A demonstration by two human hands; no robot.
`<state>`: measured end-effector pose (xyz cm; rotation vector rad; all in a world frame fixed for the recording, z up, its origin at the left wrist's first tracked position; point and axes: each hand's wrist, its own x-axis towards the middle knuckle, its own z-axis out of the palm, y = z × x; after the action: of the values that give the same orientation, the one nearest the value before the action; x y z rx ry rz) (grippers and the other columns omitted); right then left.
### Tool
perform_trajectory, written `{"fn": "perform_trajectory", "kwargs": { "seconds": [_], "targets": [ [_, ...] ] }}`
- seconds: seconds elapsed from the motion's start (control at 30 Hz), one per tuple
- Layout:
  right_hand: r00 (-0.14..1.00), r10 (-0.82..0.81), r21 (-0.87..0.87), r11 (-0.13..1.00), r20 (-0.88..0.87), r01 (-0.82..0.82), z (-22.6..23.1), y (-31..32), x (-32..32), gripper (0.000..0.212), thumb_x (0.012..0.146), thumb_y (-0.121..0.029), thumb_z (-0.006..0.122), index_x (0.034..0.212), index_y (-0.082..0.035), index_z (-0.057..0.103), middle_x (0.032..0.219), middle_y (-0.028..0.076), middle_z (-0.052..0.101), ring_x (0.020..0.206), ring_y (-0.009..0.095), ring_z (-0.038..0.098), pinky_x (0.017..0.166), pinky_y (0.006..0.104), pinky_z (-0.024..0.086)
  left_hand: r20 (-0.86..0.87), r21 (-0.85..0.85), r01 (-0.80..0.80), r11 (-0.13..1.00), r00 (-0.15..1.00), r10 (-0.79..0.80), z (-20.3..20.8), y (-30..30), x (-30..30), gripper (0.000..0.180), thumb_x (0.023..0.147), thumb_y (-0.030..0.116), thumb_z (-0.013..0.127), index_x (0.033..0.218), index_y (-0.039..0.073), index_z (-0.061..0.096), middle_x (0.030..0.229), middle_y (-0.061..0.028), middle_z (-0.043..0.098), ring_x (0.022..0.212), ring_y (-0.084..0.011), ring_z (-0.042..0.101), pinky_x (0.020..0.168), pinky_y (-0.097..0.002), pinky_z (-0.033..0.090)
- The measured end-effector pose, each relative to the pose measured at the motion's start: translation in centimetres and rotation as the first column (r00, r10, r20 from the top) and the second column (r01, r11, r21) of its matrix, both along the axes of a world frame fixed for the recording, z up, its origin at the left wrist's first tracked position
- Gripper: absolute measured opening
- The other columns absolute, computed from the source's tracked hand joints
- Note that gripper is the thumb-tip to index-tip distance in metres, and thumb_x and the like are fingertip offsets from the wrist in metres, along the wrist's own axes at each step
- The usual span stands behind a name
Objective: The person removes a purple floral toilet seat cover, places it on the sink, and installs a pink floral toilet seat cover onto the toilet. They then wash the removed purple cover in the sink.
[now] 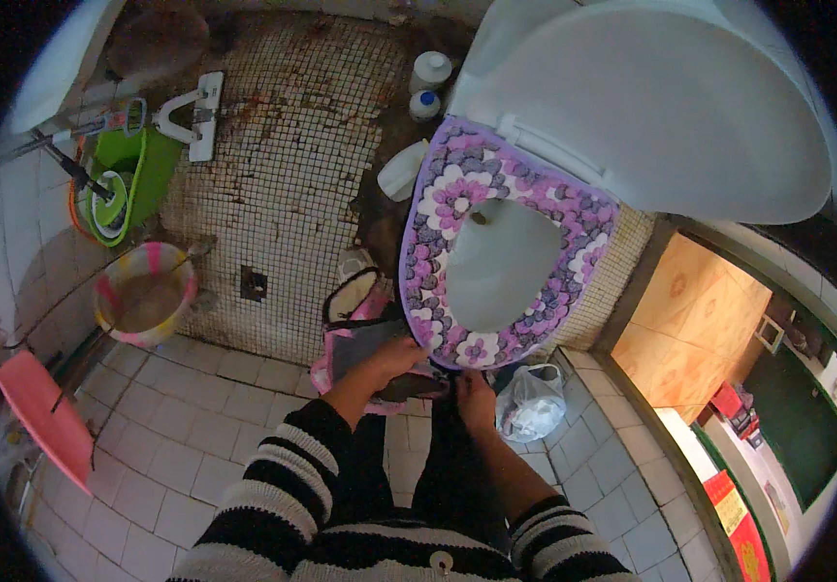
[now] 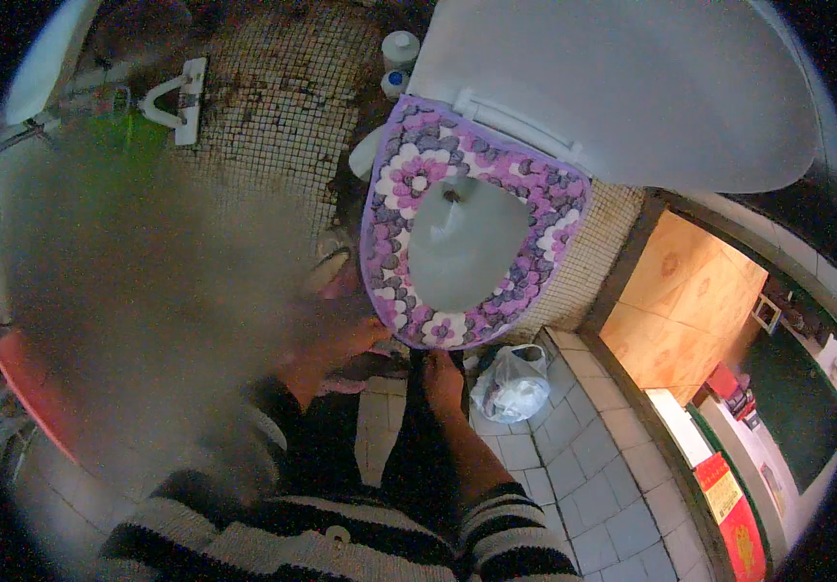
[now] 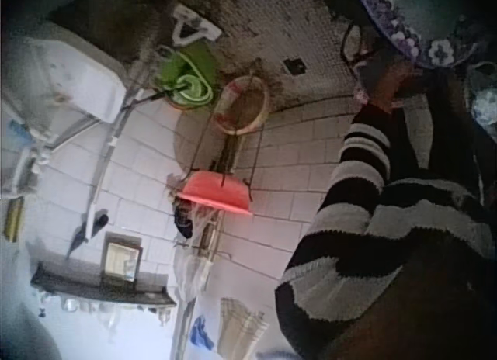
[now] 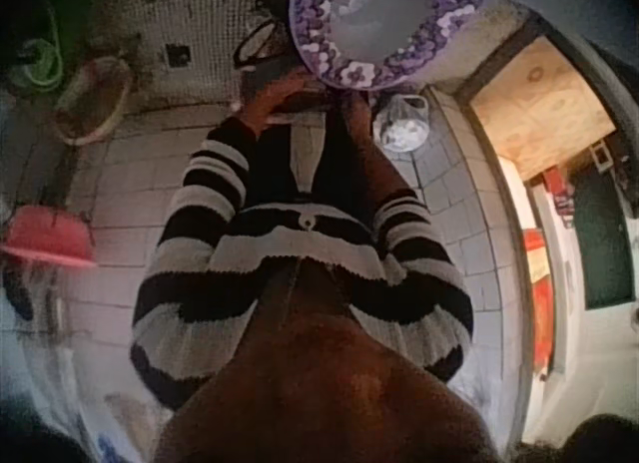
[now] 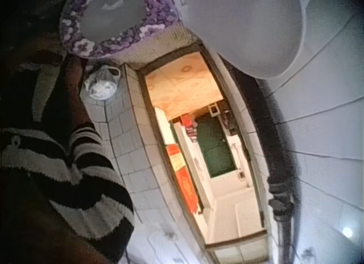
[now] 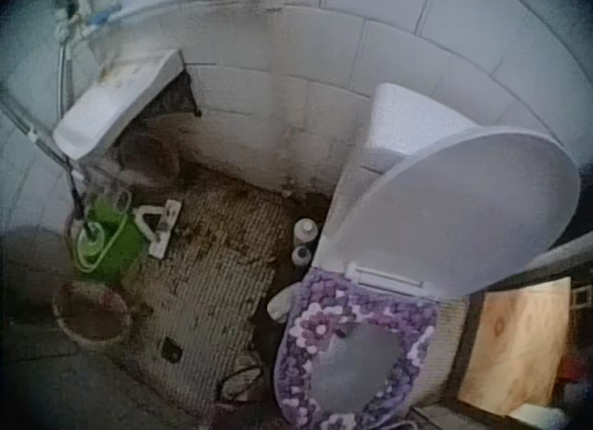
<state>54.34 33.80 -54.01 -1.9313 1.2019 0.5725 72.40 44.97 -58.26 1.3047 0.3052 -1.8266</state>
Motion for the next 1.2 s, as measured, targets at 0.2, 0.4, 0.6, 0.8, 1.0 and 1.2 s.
{"fn": "perform_trajectory", "kwargs": {
  "seconds": [0.2,0.4,0.6,0.8,1.0,1.2],
  "targets": [
    [0.968,-0.238,-0.070,0.967,0.077,0.244,-1.1,-0.1,-0.8,0.016,0.081,-0.014,0.056,0.096,-0.008,0.054,0.086,0.020,0.061,0.079,0.041,0.058,0.065,0.0455,0.045,-0.021,0.164,0.014,0.986,1.000,-0.011,-0.3,-1.7,-0.6,0.029,0.083,0.026,0.056,0.098,0.003,0.063,0.088,-0.0034,0.061,0.075,-0.0149,0.054,0.069,-0.0294,0.043],
    [0.970,-0.202,-0.227,0.959,-0.134,0.168,-3.0,-7.4,-4.8,0.011,0.081,-0.014,0.052,0.090,-0.007,0.054,0.083,0.018,0.059,0.076,0.041,0.057,0.062,0.0476,0.043,0.234,0.055,0.169,0.984,0.956,-0.177,10.4,-6.1,5.0,0.029,0.084,0.024,0.056,0.102,0.003,0.061,0.096,-0.0042,0.060,0.086,-0.0150,0.054,0.076,-0.0288,0.042],
    [0.942,0.326,-0.576,0.787,0.083,-0.222,-4.3,-24.4,-2.6,0.013,0.079,-0.004,0.046,0.088,-0.007,0.055,0.079,0.013,0.058,0.075,0.033,0.057,0.061,0.0425,0.047,0.038,0.228,0.197,0.954,0.977,-0.211,3.3,-2.2,1.9,0.028,0.084,0.024,0.057,0.101,0.003,0.062,0.095,-0.0041,0.060,0.086,-0.0146,0.054,0.076,-0.0287,0.043],
    [0.897,0.443,-0.770,0.570,-0.005,-0.286,-5.4,-38.2,9.9,0.015,0.079,-0.007,0.050,0.090,-0.008,0.059,0.083,0.013,0.060,0.080,0.031,0.059,0.065,0.0399,0.048,0.042,0.300,0.254,0.919,0.959,-0.279,3.2,-2.4,2.1,0.029,0.083,0.025,0.059,0.101,0.002,0.062,0.092,-0.0033,0.059,0.081,-0.0140,0.053,0.070,-0.0283,0.044],
    [0.988,0.143,-0.684,0.727,0.059,-0.064,-7.2,-39.0,12.5,0.018,0.084,-0.017,0.052,0.099,-0.008,0.057,0.088,0.014,0.062,0.078,0.031,0.061,0.063,0.0397,0.049,0.037,0.258,0.179,0.949,0.980,-0.195,4.4,-2.3,1.9,0.028,0.083,0.026,0.059,0.100,0.003,0.061,0.094,-0.0033,0.059,0.082,-0.0141,0.053,0.074,-0.0293,0.045],
    [0.847,-0.328,-0.099,0.910,0.419,0.402,-7.0,-33.5,5.7,0.037,0.089,-0.034,0.052,0.103,0.000,0.056,0.087,0.014,0.062,0.076,0.025,0.061,0.067,0.0382,0.048,0.098,0.242,0.068,0.968,0.991,-0.095,5.7,-2.6,1.1,0.030,0.083,0.028,0.057,0.097,0.002,0.061,0.091,-0.0034,0.059,0.082,-0.0146,0.053,0.074,-0.0276,0.044]
  ]
}}
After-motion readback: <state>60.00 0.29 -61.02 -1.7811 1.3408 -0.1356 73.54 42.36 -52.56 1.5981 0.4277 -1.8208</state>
